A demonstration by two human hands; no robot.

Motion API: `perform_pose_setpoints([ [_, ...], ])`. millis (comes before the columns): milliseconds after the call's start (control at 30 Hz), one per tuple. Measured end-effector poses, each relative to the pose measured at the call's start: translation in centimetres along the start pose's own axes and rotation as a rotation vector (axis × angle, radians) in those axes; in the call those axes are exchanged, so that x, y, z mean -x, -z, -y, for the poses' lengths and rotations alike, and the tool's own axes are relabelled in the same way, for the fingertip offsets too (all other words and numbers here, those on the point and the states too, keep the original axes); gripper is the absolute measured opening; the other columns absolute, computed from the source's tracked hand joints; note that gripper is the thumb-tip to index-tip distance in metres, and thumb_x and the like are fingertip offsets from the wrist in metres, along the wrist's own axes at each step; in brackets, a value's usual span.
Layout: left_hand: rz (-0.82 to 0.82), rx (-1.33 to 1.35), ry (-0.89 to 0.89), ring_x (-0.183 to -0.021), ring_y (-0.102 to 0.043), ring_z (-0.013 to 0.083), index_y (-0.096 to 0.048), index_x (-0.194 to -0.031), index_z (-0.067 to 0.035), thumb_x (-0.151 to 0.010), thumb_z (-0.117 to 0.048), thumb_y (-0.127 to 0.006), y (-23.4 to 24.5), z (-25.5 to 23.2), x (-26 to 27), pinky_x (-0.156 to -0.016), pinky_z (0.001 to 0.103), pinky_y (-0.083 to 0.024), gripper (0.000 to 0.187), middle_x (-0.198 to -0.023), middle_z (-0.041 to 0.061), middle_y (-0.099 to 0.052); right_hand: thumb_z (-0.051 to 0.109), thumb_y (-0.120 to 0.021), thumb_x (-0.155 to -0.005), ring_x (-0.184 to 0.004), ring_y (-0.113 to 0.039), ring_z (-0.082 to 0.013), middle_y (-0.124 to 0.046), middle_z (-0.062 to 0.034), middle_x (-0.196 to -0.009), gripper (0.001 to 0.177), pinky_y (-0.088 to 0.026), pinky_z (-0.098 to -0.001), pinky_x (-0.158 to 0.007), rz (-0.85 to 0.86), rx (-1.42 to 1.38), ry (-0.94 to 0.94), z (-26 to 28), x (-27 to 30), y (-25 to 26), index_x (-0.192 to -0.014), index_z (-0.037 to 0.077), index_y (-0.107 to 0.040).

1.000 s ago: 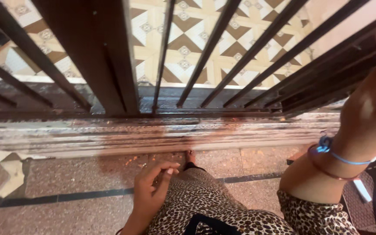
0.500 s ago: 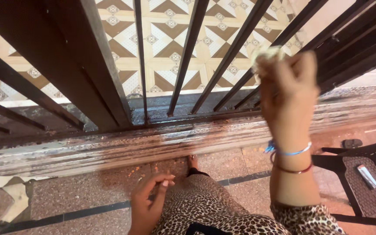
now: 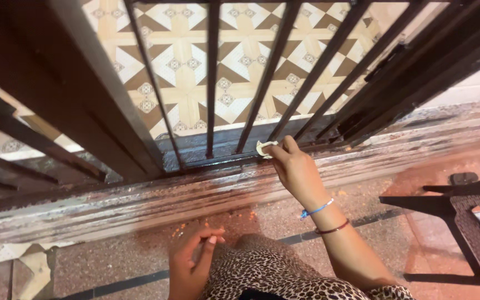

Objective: The person wipes the horizontal and vertical bars of a metal gate with a cloth and then manipulates the bars by hand.

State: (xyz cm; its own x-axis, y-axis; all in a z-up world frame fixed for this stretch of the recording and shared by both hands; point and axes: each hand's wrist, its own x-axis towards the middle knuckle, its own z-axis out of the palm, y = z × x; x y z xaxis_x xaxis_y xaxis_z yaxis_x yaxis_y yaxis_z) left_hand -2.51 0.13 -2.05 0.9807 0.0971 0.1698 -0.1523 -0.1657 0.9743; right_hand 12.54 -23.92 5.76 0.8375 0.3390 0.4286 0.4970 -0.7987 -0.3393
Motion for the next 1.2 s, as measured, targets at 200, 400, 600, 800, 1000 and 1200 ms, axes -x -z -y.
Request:
perform_pose_setpoints([
  [200, 0.039, -0.1, -0.105, -0.083, -0.077, 0.0151, -0.077, -0.095, -0.007, -0.092, -0.008, -0.063, -1.2, -0.3, -2.0, -0.08, 0.03, -0.055, 0.014, -0.083, 0.004, -0.08, -0.007, -0.072, -0.082, -0.089, -0.067, -0.023, -0.062, -0.0107, -0.107, 0.037, -0.056, -0.0331, -0.075, -0.241, 0.031, -0.072, -0.9, 0.5, 8.8, -0.115, 0.009, -0.073],
  [400, 0.089, -0.021, -0.056, -0.084, -0.078, 0.0163, -0.077, -0.1, -0.005, -0.092, -0.006, -0.063, -4.3, -1.4, -3.5, -0.078, 0.029, -0.058, 0.016, -0.086, 0.005, -0.079, -0.011, -0.08, -0.092, -0.102, -0.062, -0.0243, -0.064, -0.0114, -0.109, 0.03, -0.051, -0.0355, -0.084, -0.567, 0.445, -0.009, -3.3, 1.5, 18.1, -0.116, 0.007, -0.076],
  [600, 0.102, -0.093, -0.115, -0.083, -0.078, 0.0156, -0.077, -0.1, -0.007, -0.092, -0.008, -0.063, -7.4, -1.1, -4.3, -0.076, 0.028, -0.058, 0.016, -0.088, 0.005, -0.08, -0.013, -0.076, -0.095, -0.102, -0.063, -0.0235, -0.063, -0.0122, -0.111, 0.032, -0.051, -0.0327, -0.086, -0.672, 0.43, 0.105, -5.7, 1.9, 22.5, -0.121, 0.004, -0.073],
  [800, -0.064, -0.099, -0.112, -0.082, -0.079, 0.0163, -0.079, -0.095, -0.006, -0.09, -0.009, -0.067, -9.9, 1.4, -4.1, -0.078, 0.03, -0.061, 0.013, -0.085, 0.007, -0.081, -0.011, -0.079, -0.097, -0.098, -0.064, -0.0231, -0.063, -0.0124, -0.109, 0.031, -0.052, -0.029, -0.082, -0.685, 0.431, 0.14, -8.7, -0.6, 25.4, -0.123, 0.004, -0.072],
  [1000, -0.214, -0.14, 0.006, -0.077, -0.08, 0.0157, -0.081, -0.091, -0.008, -0.091, -0.01, -0.068, -13.7, 3.1, -3.1, -0.079, 0.031, -0.061, 0.013, -0.08, 0.006, -0.077, -0.007, -0.084, -0.095, -0.082, -0.064, -0.0203, -0.063, -0.0129, -0.099, 0.026, -0.05, -0.0283, -0.065, -0.616, 0.352, 0.165, -10.5, -5.5, 24.4, -0.116, 0.006, -0.075],
  [1200, -0.234, -0.215, 0.004, -0.082, -0.081, 0.0156, -0.08, -0.089, -0.011, -0.091, -0.009, -0.067, -16.5, 3.7, -2.8, -0.088, 0.034, -0.059, 0.013, -0.082, 0.006, -0.079, 0.0, -0.076, -0.108, -0.078, -0.064, -0.0106, -0.063, -0.006, -0.102, 0.019, -0.051, -0.0231, -0.062, -0.549, 0.249, 0.197, -11.5, -5.3, 23.8, -0.122, 0.013, -0.074],
])
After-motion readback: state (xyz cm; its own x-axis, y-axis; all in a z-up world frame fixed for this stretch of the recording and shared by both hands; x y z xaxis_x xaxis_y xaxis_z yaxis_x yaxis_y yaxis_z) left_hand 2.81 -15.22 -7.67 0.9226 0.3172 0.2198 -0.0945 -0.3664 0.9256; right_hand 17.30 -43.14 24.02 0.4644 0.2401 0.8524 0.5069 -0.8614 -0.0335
